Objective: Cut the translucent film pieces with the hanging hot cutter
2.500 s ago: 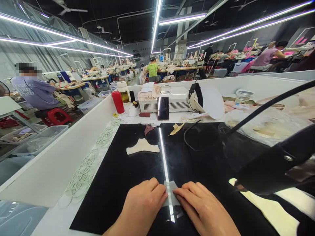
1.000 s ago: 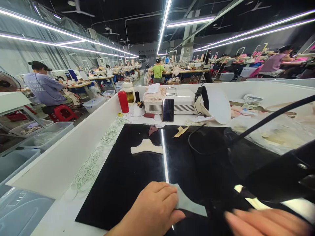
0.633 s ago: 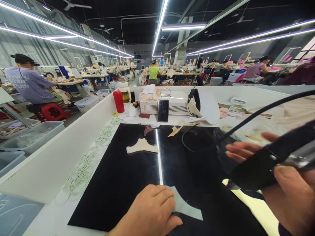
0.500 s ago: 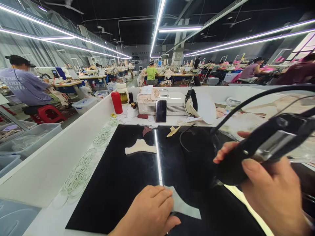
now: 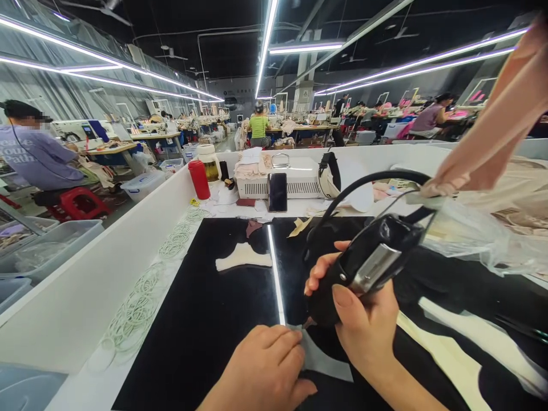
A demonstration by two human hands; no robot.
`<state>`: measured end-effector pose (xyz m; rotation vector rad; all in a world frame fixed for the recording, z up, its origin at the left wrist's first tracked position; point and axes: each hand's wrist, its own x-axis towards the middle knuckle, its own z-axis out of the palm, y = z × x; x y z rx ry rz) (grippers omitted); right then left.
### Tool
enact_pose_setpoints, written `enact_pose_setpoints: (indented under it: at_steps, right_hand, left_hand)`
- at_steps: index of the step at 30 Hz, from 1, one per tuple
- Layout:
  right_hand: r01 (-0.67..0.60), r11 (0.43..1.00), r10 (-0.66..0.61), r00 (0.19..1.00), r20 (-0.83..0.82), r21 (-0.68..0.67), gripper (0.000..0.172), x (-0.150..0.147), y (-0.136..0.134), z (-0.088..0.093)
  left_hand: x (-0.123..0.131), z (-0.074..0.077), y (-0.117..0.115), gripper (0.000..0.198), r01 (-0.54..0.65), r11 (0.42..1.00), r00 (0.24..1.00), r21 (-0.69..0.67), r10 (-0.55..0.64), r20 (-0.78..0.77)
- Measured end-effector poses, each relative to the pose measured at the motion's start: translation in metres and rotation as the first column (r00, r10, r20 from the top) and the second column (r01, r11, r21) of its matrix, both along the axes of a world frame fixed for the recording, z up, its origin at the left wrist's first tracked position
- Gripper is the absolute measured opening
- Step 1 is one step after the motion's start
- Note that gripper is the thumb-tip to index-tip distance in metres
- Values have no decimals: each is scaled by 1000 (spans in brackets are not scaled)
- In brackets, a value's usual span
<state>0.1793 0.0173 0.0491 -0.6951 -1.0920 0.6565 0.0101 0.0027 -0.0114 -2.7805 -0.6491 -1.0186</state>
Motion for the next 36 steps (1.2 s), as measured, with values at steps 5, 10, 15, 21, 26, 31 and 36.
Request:
enact_pose_setpoints:
  at_steps: [5,10,15,21,26,31,36]
  right_hand:
    - [19,1000,-19,1000,6,16,37,3,4,-3]
    - [32,999,-32,999,-30,1,37,5,3,0]
    - [23,1000,-22,998,-63,7,36,1,2,4]
    - [-2,1000,3,999,-41,21,37,-1,2,-1]
    - [17,1000,-17,999,-39,20,33,-1,4,-2]
    - [34,999,-34,999,-26,-3,29,-2,4,-1]
    - [0,1000,0,996,-86,-6,35,-7,3,0]
  left_hand:
    - [2,2,-1,38,-17,1000,1000,14,16,10]
    - [2,4,-1,40,-17,1000,1000,10,17,11]
    - [0,4,0,40,-15,1000,1000,0,15,14]
    - [0,2,0,37,-17,1000,1000,4,17,1]
    - [1,3,-1,38,-18,1000,1000,15,18,-3]
    - [0,3,0,40,-13,1000,1000,3,13,5]
    - [-1,3,0,41,-12,1000,1000,6,12,-5]
